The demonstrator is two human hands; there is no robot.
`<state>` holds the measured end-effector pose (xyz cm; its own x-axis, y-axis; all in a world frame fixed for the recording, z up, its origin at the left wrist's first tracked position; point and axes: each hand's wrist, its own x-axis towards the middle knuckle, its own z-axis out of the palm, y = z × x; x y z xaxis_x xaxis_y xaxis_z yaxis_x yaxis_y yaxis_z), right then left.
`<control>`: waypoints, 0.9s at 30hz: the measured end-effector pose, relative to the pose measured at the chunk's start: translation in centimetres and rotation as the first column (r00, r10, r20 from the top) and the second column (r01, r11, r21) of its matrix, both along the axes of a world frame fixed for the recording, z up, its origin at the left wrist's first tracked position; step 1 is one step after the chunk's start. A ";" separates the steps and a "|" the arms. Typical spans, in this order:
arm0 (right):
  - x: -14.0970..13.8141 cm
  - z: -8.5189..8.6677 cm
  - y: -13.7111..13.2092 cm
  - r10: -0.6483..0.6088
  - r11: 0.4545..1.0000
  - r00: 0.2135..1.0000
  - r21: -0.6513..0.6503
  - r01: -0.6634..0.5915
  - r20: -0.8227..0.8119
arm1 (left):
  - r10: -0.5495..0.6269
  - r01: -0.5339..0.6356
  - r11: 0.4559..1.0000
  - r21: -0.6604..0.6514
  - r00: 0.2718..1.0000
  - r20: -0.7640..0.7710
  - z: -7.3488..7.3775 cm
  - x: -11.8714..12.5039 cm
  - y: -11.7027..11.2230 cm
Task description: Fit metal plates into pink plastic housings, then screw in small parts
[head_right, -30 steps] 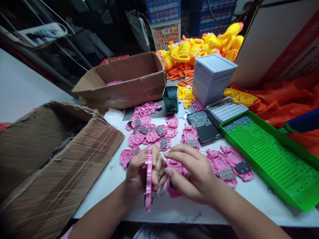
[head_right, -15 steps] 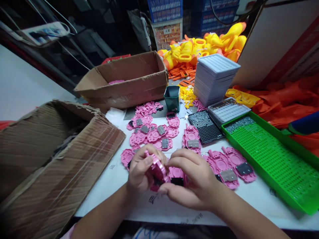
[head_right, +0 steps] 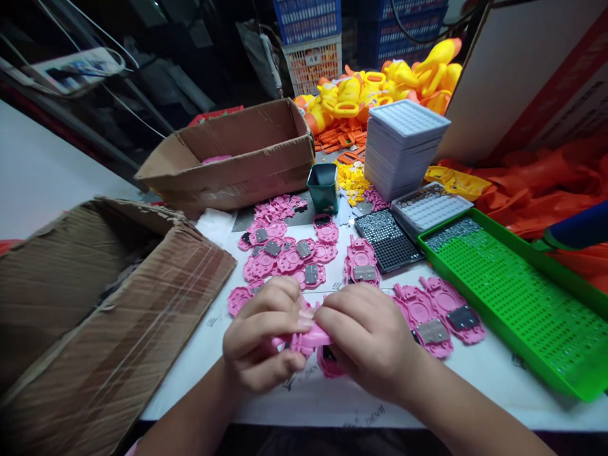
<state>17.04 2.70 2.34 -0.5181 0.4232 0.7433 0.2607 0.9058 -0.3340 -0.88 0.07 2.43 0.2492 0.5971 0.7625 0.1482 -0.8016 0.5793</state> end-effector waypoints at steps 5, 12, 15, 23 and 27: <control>0.1 0.3 -0.1 -0.027 0.998 0.998 0.065 0.024 0.052 | -0.015 0.013 1.000 -0.024 0.997 -0.082 0.1 -0.4 0.0; -0.1 -0.4 0.0 -0.030 0.999 0.997 0.042 0.027 0.073 | 0.003 -0.011 0.998 -0.065 0.992 -0.123 -0.1 -0.1 -0.5; -0.1 -0.3 0.0 -0.049 0.997 0.995 0.061 0.043 0.086 | -0.021 0.012 0.992 -0.126 0.997 -0.071 -0.6 -0.1 -0.4; -0.2 -0.3 -0.1 -0.016 0.992 0.999 -0.122 0.022 0.048 | 0.021 -0.016 0.981 -0.192 1.000 0.023 -1.9 0.0 0.1; -0.4 -0.4 0.0 -0.091 0.987 0.996 -0.135 0.088 -0.016 | 0.179 -0.105 0.882 -0.460 0.977 0.119 -1.2 0.5 -0.2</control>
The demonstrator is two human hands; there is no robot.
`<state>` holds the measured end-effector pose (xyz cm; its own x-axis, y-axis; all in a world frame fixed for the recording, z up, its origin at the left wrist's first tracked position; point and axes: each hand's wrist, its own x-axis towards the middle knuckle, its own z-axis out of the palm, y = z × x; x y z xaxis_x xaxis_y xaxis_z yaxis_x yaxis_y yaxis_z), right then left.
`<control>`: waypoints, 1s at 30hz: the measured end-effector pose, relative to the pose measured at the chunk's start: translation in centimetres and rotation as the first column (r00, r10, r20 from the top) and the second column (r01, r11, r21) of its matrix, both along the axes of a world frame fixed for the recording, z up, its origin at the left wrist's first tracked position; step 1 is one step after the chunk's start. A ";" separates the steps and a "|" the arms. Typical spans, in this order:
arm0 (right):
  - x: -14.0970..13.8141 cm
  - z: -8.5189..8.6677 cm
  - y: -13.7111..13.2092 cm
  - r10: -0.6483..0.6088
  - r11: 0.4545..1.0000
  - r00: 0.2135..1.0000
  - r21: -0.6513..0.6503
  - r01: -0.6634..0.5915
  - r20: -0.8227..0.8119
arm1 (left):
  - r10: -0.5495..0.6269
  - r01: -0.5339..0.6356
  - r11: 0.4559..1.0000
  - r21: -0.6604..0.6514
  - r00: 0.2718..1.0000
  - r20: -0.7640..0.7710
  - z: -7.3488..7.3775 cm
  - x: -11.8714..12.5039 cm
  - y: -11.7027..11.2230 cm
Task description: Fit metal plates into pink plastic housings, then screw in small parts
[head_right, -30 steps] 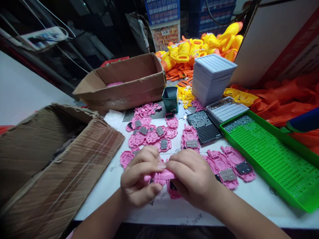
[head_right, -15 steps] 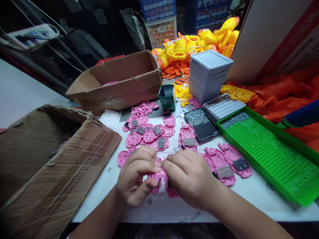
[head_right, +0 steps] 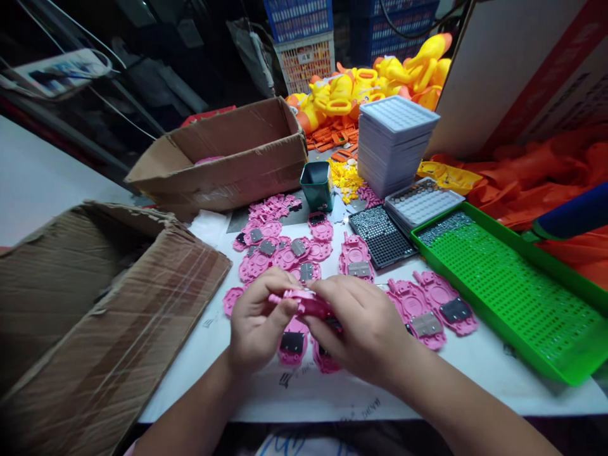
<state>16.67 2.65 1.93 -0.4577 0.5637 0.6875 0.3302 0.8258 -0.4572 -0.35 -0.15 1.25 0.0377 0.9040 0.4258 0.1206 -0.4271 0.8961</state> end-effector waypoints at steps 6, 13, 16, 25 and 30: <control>-0.1 -0.2 0.2 -0.009 0.999 1.000 0.041 0.009 -0.019 | 0.027 0.142 0.860 -0.490 0.946 0.323 0.2 0.9 0.4; 0.7 -0.6 1.0 -0.098 0.993 0.995 0.063 0.100 -0.034 | 0.026 0.369 0.768 -0.524 0.799 0.600 0.9 0.9 0.7; 1.0 -0.4 1.2 -0.110 0.991 0.992 0.072 0.114 -0.055 | -0.005 0.376 0.770 -0.515 0.811 0.585 1.1 0.9 0.6; 0.8 0.0 1.3 -0.081 0.997 0.991 0.003 0.082 -0.108 | -0.089 0.334 0.822 -0.461 0.875 0.476 0.5 0.6 0.5; 0.9 -0.6 1.4 -0.088 0.990 0.996 0.108 0.090 -0.027 | -0.074 0.272 0.872 -0.407 0.895 0.439 0.4 0.7 0.5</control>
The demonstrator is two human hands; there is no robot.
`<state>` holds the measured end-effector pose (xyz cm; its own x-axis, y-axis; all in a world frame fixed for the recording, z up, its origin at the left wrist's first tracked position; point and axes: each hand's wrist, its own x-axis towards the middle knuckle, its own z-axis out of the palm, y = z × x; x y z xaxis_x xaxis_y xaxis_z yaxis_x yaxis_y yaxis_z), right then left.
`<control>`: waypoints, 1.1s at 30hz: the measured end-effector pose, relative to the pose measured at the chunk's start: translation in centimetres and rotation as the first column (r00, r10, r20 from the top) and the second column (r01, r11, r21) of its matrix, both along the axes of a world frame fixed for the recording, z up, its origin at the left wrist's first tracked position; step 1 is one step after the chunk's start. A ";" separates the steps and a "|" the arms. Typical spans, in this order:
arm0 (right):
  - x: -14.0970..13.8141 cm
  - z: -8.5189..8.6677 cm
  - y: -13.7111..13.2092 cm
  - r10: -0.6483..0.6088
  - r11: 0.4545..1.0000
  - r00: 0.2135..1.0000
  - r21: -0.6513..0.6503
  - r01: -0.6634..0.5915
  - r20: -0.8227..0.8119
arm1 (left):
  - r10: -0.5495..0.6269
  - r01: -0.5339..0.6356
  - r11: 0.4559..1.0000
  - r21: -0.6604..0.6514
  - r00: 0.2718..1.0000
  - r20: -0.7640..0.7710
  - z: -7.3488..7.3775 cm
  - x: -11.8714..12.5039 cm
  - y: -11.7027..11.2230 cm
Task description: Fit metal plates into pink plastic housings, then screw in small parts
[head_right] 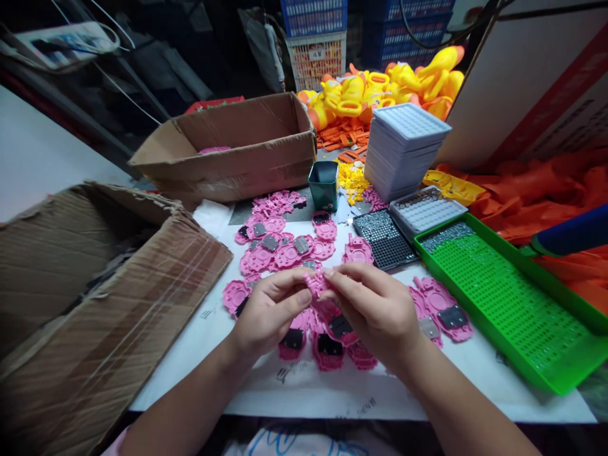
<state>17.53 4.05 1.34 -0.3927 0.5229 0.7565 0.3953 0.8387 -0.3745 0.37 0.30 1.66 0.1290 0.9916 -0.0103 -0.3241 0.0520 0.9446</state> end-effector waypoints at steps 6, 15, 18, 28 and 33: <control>0.3 -0.4 -0.4 -0.012 0.992 0.998 0.126 0.004 0.061 | 0.068 -0.061 0.997 0.051 0.987 -0.146 0.4 -0.1 -0.3; -0.2 -0.1 -0.8 0.026 0.993 1.000 0.117 -0.026 0.008 | 0.035 -0.012 0.986 0.165 0.990 -0.138 -0.7 -0.7 -0.3; -0.3 -0.1 -1.1 0.014 0.991 1.000 0.130 -0.011 -0.023 | 0.088 -0.049 0.971 0.235 0.984 -0.158 -0.8 -0.6 -0.4; -0.8 0.5 -1.2 0.114 0.989 0.978 -0.077 -0.129 -0.175 | 0.332 0.009 0.704 0.710 0.880 -0.339 0.2 -0.6 -0.9; -0.9 -0.2 -1.3 0.147 0.983 0.975 -0.083 -0.163 -0.168 | 0.340 0.030 0.656 0.754 0.880 -0.330 -0.3 -0.5 -1.0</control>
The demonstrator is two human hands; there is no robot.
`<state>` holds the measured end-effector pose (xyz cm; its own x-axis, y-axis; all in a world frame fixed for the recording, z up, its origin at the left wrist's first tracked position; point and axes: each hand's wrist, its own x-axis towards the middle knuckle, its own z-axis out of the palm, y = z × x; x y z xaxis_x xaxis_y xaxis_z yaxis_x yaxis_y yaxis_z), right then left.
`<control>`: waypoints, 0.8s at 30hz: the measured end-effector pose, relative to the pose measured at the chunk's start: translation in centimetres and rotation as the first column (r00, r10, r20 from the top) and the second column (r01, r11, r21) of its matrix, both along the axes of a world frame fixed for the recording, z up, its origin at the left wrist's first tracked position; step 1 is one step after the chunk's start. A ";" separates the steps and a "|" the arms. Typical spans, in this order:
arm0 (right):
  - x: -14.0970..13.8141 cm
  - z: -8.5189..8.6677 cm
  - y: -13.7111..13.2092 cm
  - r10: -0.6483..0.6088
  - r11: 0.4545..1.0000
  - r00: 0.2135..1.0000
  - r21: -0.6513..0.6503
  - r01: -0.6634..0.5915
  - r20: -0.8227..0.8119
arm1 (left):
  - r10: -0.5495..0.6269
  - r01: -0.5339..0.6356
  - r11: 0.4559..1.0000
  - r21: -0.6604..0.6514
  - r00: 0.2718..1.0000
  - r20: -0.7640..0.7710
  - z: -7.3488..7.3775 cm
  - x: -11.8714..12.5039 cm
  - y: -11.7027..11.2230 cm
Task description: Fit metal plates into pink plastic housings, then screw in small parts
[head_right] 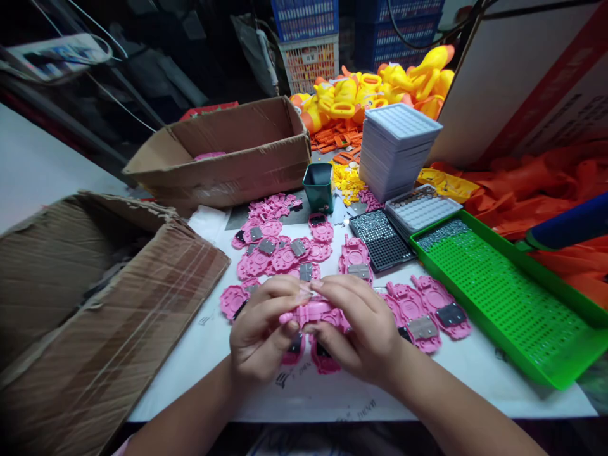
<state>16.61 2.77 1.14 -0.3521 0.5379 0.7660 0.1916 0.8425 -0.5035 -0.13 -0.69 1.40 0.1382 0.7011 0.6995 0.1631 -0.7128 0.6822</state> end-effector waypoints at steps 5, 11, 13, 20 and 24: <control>0.1 -0.1 -0.2 0.024 1.000 1.000 0.008 -0.024 -0.004 | 0.050 -0.049 0.999 0.014 0.998 -0.027 -0.2 -0.1 0.0; -0.2 -0.3 -0.5 0.020 0.999 0.997 -0.034 -0.023 -0.071 | 0.051 -0.050 0.999 0.008 0.998 -0.036 0.3 0.0 -0.1; -0.3 -0.3 -0.5 0.051 0.995 0.995 -0.075 -0.058 -0.089 | 0.060 -0.060 0.998 0.017 0.997 -0.045 0.4 0.0 -0.1; -0.1 0.2 -0.2 0.012 0.999 0.999 0.041 -0.014 0.043 | -0.109 0.124 0.976 -0.181 0.990 0.091 0.2 -0.2 0.2; 0.2 0.0 -0.1 -0.031 0.989 0.991 0.147 0.012 0.127 | -0.087 0.126 0.952 -0.278 0.985 0.151 0.5 0.1 0.2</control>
